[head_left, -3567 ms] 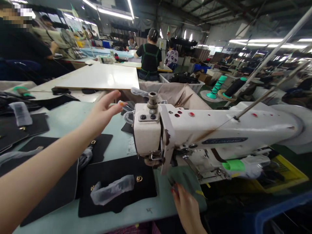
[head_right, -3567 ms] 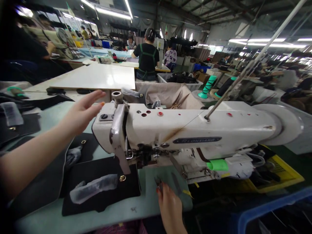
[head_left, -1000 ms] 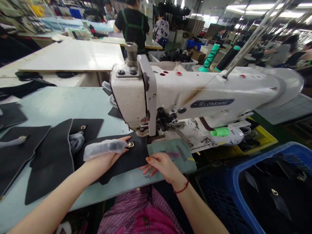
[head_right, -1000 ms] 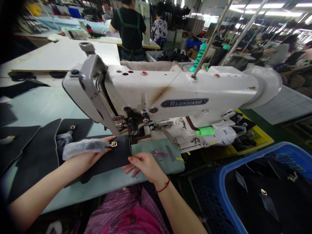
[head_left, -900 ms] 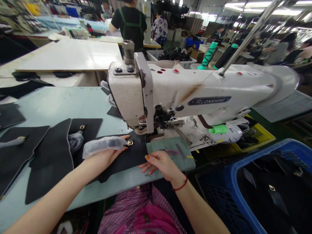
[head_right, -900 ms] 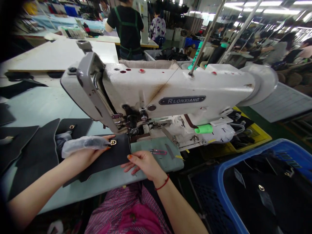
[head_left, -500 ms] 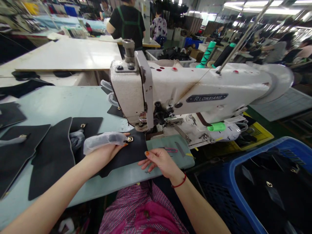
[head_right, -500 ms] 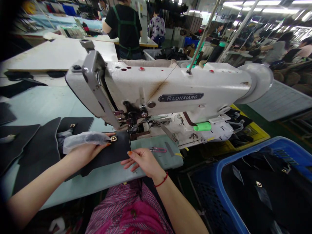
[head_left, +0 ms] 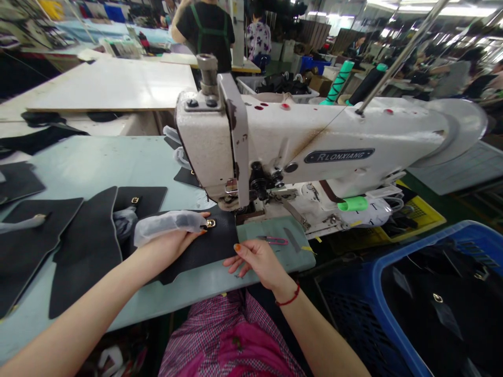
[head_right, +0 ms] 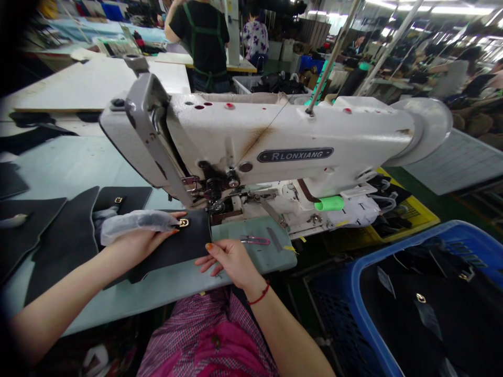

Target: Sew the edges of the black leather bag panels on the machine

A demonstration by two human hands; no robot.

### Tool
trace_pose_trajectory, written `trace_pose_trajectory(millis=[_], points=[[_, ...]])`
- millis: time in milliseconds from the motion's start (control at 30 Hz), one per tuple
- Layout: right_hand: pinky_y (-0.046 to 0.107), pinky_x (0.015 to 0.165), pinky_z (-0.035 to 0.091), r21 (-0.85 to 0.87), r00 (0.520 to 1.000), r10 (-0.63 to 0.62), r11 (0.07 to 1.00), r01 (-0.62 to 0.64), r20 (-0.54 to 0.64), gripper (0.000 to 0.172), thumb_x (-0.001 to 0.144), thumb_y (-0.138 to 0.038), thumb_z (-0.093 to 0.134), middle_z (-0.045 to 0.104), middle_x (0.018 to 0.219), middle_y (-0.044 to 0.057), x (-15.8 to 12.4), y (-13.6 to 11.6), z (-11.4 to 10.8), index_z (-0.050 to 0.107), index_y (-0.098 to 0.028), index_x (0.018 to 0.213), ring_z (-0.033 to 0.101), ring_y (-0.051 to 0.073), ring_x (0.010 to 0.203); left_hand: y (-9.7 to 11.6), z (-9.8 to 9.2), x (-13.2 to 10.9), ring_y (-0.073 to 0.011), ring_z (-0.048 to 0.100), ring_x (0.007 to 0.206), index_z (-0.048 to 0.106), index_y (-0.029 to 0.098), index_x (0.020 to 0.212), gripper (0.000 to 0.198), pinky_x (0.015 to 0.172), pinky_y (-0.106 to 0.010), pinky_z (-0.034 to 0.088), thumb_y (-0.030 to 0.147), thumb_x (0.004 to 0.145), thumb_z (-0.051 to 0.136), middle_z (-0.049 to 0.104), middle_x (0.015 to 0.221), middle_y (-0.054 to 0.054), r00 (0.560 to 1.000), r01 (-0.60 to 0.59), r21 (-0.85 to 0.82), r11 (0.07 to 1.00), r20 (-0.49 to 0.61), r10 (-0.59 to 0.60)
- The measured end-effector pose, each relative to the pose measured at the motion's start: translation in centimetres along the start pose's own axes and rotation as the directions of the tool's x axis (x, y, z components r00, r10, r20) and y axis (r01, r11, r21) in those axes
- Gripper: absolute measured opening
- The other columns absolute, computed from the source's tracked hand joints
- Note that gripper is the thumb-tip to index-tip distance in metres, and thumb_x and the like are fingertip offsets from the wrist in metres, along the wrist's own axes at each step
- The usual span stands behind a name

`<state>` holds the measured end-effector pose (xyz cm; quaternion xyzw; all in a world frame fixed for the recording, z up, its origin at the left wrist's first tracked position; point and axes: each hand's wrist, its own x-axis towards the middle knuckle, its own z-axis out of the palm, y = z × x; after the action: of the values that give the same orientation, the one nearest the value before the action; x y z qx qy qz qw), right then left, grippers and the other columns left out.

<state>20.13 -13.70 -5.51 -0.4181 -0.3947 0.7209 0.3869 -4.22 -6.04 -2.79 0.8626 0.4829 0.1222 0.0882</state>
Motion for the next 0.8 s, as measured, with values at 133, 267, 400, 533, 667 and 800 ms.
trace_pose_trajectory(millis=[133,267,400,533,667,800], points=[[0.018,0.048,0.046,-0.12,0.995,-0.082,0.99,0.074,-0.063,0.051,0.086,-0.061,0.054,0.072,0.076,0.01,0.0,0.7,0.4,0.062,-0.012,0.075,0.066,0.013,0.059,-0.1,0.1,-0.2,-0.032,0.06,0.115,0.054,0.022,0.134,0.053,0.102,-0.047,0.044,0.053,0.094,0.038,0.063,0.128,-0.013,1.0,-0.013,0.025,1.0,-0.002,0.013],[0.017,0.05,0.044,-0.275,0.967,-0.202,0.949,0.154,-0.156,0.048,0.09,-0.056,0.051,0.065,0.061,0.003,0.5,2.4,0.4,0.06,-0.014,0.069,0.058,0.009,0.051,-0.2,0.5,-0.2,-0.0261,0.063,0.112,0.052,0.019,0.135,0.05,0.101,-0.04,0.047,0.045,0.094,0.04,0.062,0.13,-0.011,0.999,-0.036,-0.008,0.999,-0.017,0.036],[0.018,0.052,0.044,-0.358,0.95,-0.264,0.914,0.19,-0.168,0.044,0.092,-0.051,0.051,0.062,0.059,0.001,1.0,3.6,0.0,0.058,-0.015,0.067,0.056,0.008,0.052,-0.1,0.9,0.1,-0.0206,0.058,0.121,0.061,0.014,0.122,0.043,0.108,-0.033,0.043,0.028,0.092,0.032,0.062,0.132,-0.01,0.995,-0.095,-0.026,0.995,-0.012,0.095],[0.019,0.052,0.043,-0.373,0.949,-0.271,0.907,0.195,-0.161,0.044,0.093,-0.048,0.05,0.061,0.057,0.0,0.8,3.5,-0.2,0.058,-0.015,0.065,0.055,0.008,0.052,0.2,0.6,0.0,-0.0208,0.054,0.126,0.059,0.018,0.126,0.045,0.113,-0.036,0.037,0.023,0.088,0.035,0.056,0.139,-0.004,0.997,-0.061,0.076,0.995,0.057,0.057],[0.019,0.052,0.043,-0.35,0.954,-0.256,0.918,0.189,-0.155,0.047,0.093,-0.05,0.05,0.059,0.057,0.0,0.6,3.1,-0.2,0.058,-0.015,0.064,0.054,0.008,0.052,0.1,0.8,-0.3,-0.02,0.051,0.129,0.058,0.015,0.128,0.048,0.115,-0.036,0.033,0.02,0.089,0.03,0.054,0.141,-0.006,0.995,-0.052,0.111,0.992,0.093,0.042],[0.019,0.052,0.043,-0.313,0.965,-0.211,0.937,0.154,-0.156,0.048,0.092,-0.053,0.05,0.059,0.056,0.0,0.5,2.9,-0.1,0.057,-0.015,0.063,0.053,0.008,0.05,-0.6,1.7,-0.7,-0.0213,0.052,0.128,0.06,0.018,0.125,0.046,0.114,-0.038,0.035,0.021,0.09,0.03,0.056,0.139,-0.006,0.996,-0.093,0.065,0.994,0.021,0.091]])
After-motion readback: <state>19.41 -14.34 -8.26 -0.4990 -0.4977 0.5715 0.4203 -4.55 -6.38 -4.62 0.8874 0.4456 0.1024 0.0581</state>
